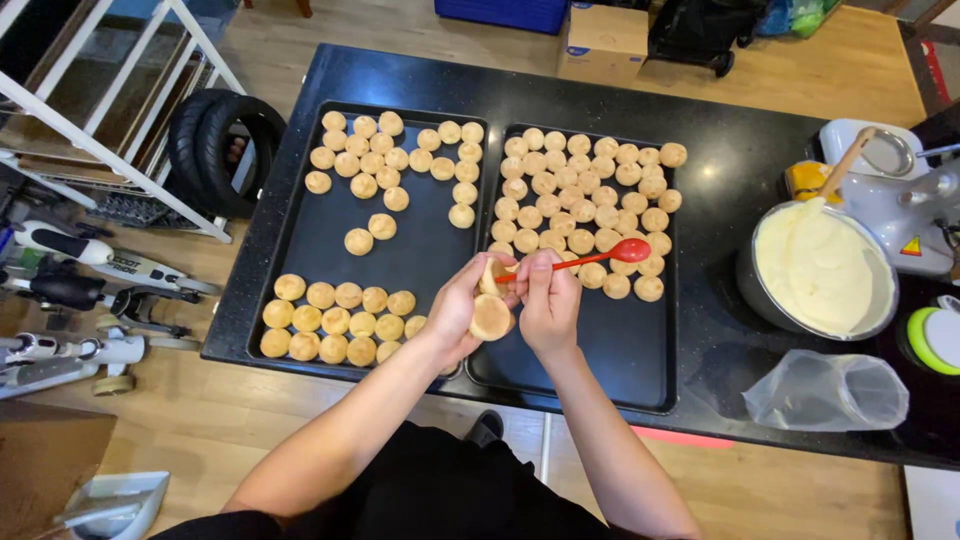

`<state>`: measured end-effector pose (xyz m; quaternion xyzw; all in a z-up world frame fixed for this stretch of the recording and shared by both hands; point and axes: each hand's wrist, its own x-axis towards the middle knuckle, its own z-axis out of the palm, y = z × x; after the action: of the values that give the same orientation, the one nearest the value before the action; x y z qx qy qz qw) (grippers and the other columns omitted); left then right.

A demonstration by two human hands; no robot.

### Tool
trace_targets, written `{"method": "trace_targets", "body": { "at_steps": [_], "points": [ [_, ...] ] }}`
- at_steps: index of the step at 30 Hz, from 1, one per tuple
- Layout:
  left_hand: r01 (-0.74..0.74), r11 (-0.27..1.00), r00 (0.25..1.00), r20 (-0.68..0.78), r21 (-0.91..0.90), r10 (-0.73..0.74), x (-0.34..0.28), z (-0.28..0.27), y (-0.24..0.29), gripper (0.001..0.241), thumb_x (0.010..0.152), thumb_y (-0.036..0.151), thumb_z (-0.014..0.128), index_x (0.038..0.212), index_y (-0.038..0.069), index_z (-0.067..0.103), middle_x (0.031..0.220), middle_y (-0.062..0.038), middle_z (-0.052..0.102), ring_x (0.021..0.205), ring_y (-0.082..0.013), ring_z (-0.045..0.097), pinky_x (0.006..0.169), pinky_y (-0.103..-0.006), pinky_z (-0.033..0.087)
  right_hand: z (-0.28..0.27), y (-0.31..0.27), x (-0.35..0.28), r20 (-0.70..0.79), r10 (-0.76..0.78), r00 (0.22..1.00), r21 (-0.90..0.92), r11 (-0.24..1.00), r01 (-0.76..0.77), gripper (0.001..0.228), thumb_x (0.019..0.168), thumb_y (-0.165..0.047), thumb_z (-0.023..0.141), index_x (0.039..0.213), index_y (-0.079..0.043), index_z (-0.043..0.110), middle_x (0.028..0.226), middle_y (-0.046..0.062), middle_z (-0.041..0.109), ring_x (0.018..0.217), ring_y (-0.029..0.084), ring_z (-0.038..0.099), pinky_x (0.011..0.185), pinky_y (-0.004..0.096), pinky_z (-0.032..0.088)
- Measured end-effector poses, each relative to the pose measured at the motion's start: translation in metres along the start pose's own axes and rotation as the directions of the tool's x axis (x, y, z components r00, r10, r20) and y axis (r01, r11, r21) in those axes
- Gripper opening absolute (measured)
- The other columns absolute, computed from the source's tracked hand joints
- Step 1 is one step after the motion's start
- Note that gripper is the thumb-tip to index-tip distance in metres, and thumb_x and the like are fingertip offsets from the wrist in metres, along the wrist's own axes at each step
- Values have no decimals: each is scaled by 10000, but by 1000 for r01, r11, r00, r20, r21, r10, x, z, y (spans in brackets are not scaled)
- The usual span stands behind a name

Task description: The recorder arranges cream puffs on baking trays and uses a small spoon to prepare them for filling.

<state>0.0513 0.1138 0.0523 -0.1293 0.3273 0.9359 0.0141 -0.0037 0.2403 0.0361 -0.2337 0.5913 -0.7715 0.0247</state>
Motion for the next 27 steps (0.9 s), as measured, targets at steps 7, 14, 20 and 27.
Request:
{"method": "trace_targets", "body": {
  "at_steps": [7,14,20,27],
  "points": [
    [93,995,989,-111,-45,-98,6,7,-31,381,1084,389,379,1167,97,608,1069,-86,640,973,-184,648,860,-344,524,-17,-52,-10,294,-461,837,-321,777,541,231,1117,-130,531,940,-7,613,914,108,616,769,251,623,700,358,511],
    [-152,896,986,-5,418,169,17,6,-61,339,1109,323,350,1198,90,579,1101,-42,620,1032,-117,596,918,-280,485,-29,-22,-20,-39,-176,984,-476,869,137,271,1115,-149,517,897,-23,618,759,59,597,680,172,572,613,302,456],
    [94,993,990,-113,73,-86,27,11,-44,346,1087,362,358,1129,95,575,953,-66,617,835,-185,645,699,-350,561,-38,-16,-31,-117,-188,975,-291,945,148,302,1113,-165,456,912,-8,617,789,28,620,680,65,544,591,244,440],
    [74,995,988,-141,67,-64,33,-5,-37,324,1094,360,376,1133,106,574,888,-59,588,750,-161,618,634,-341,556,-16,-39,-37,46,-416,908,-556,745,369,295,1099,-107,475,839,-50,602,804,70,631,747,195,640,686,316,514]
  ]
}}
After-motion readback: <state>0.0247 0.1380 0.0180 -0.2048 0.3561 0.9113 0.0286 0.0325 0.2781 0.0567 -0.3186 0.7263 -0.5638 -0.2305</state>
